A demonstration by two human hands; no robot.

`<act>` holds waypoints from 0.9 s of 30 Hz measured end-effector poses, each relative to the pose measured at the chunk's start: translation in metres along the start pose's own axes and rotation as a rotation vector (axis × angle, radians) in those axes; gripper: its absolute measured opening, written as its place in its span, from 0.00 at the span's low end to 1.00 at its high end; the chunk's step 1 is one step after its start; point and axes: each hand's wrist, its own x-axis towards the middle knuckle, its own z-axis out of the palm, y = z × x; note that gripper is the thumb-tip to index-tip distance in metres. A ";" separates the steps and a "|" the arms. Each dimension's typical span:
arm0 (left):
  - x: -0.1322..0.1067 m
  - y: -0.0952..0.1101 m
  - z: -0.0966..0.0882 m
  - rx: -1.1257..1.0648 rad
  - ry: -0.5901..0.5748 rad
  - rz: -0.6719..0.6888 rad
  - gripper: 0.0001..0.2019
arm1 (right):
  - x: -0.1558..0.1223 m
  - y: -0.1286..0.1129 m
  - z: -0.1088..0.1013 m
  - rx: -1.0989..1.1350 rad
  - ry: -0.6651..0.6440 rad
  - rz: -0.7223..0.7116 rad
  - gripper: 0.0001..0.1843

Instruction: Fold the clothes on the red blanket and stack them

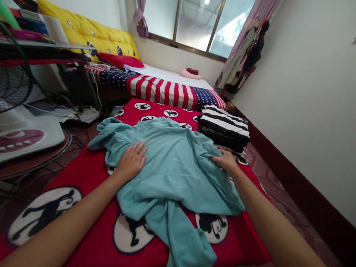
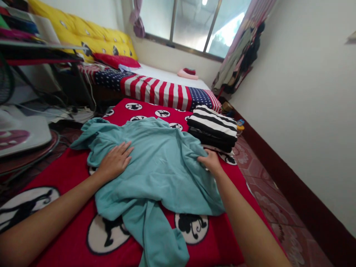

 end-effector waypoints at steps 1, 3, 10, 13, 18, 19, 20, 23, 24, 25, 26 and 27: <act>0.000 0.000 -0.001 0.003 -0.006 -0.007 0.24 | 0.007 0.004 -0.011 -0.083 0.178 0.015 0.16; 0.000 0.001 -0.002 0.006 -0.017 -0.021 0.24 | 0.017 0.013 -0.030 -0.238 0.557 0.020 0.19; 0.000 0.003 -0.004 0.014 -0.037 -0.024 0.24 | -0.088 -0.025 -0.002 -0.156 0.102 -0.423 0.08; 0.000 0.003 -0.005 0.022 -0.046 -0.019 0.24 | -0.173 -0.055 0.021 -0.231 -0.521 -0.303 0.15; 0.000 0.003 -0.004 0.009 -0.041 -0.033 0.24 | -0.236 -0.078 0.030 -0.439 -0.658 -0.345 0.08; 0.000 0.003 -0.003 -0.008 -0.037 -0.040 0.23 | -0.232 -0.081 0.025 -0.366 -0.690 -0.321 0.06; 0.000 0.003 -0.003 -0.032 -0.033 -0.047 0.23 | -0.223 -0.083 0.017 -0.238 -0.736 -0.284 0.03; 0.000 0.001 -0.007 -0.172 -0.005 -0.059 0.21 | -0.174 -0.083 -0.013 0.325 -0.657 -0.117 0.13; 0.000 0.000 -0.009 -0.260 0.016 -0.065 0.21 | -0.155 -0.079 -0.020 0.483 -0.471 -0.051 0.16; 0.000 -0.002 -0.012 -0.371 0.044 -0.082 0.20 | -0.137 -0.073 -0.025 0.583 -0.274 0.013 0.17; -0.001 -0.004 -0.015 -0.501 0.082 -0.118 0.20 | -0.121 -0.065 -0.025 0.646 -0.129 0.074 0.16; -0.002 -0.006 -0.019 -0.638 0.125 -0.174 0.20 | -0.109 -0.055 -0.023 0.688 -0.018 0.127 0.14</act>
